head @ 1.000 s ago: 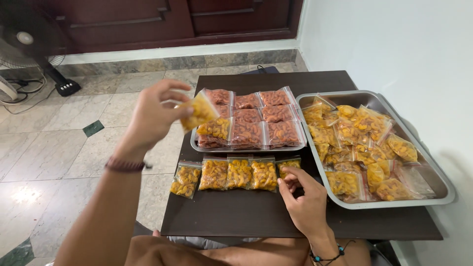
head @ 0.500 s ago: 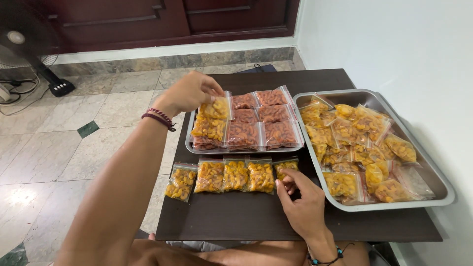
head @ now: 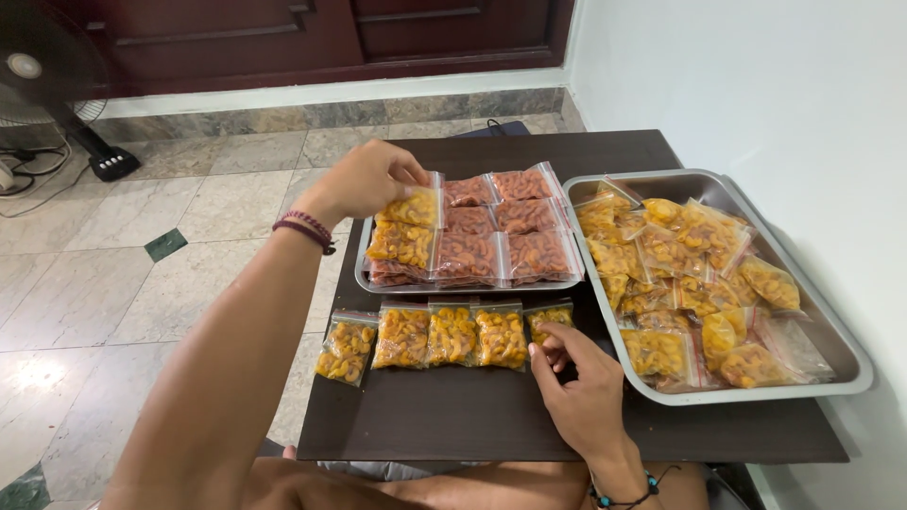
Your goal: A person is organizing and inspecting small plastic bags filled with snacks, arranging them into rows and placing them into metal and plastic trays.
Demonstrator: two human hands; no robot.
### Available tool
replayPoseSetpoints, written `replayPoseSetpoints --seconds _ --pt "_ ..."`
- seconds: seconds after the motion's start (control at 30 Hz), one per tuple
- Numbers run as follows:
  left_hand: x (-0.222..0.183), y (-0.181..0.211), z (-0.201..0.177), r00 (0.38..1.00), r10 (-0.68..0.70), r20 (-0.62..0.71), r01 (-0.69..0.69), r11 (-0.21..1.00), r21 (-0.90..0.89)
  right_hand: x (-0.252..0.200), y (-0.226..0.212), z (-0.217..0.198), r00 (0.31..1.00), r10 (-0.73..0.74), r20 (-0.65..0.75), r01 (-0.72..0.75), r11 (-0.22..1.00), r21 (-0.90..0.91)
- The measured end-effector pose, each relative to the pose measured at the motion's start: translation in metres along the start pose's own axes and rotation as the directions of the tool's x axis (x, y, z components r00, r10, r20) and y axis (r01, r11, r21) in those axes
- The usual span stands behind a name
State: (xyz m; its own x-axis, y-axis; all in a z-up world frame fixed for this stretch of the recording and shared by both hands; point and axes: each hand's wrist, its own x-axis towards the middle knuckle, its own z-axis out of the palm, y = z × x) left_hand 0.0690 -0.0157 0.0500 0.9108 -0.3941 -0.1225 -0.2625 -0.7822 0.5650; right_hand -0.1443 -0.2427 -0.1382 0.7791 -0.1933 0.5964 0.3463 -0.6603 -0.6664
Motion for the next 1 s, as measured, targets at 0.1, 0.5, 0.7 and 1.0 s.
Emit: replayPoseSetpoints --seconds 0.1,0.5,0.7,1.0 --pt "-0.011 0.01 0.004 0.994 0.036 -0.107 -0.026 0.995 0.097 0.001 -0.001 -0.001 1.0 -0.009 0.0 0.009 1.0 0.003" --pt "-0.037 -0.027 0.05 0.982 0.182 0.041 -0.182 0.88 0.439 0.004 -0.007 -0.004 0.999 0.015 0.044 -0.015 1.0 -0.001" --pt "-0.044 -0.017 0.043 0.985 0.166 -0.034 -0.133 0.88 0.456 0.0 -0.002 -0.001 0.999 -0.004 0.033 0.005 0.999 -0.032" --pt "-0.047 -0.02 0.051 0.993 0.112 0.025 -0.111 0.892 0.437 0.004 -0.011 -0.001 0.998 0.055 0.033 -0.055 0.998 -0.023"
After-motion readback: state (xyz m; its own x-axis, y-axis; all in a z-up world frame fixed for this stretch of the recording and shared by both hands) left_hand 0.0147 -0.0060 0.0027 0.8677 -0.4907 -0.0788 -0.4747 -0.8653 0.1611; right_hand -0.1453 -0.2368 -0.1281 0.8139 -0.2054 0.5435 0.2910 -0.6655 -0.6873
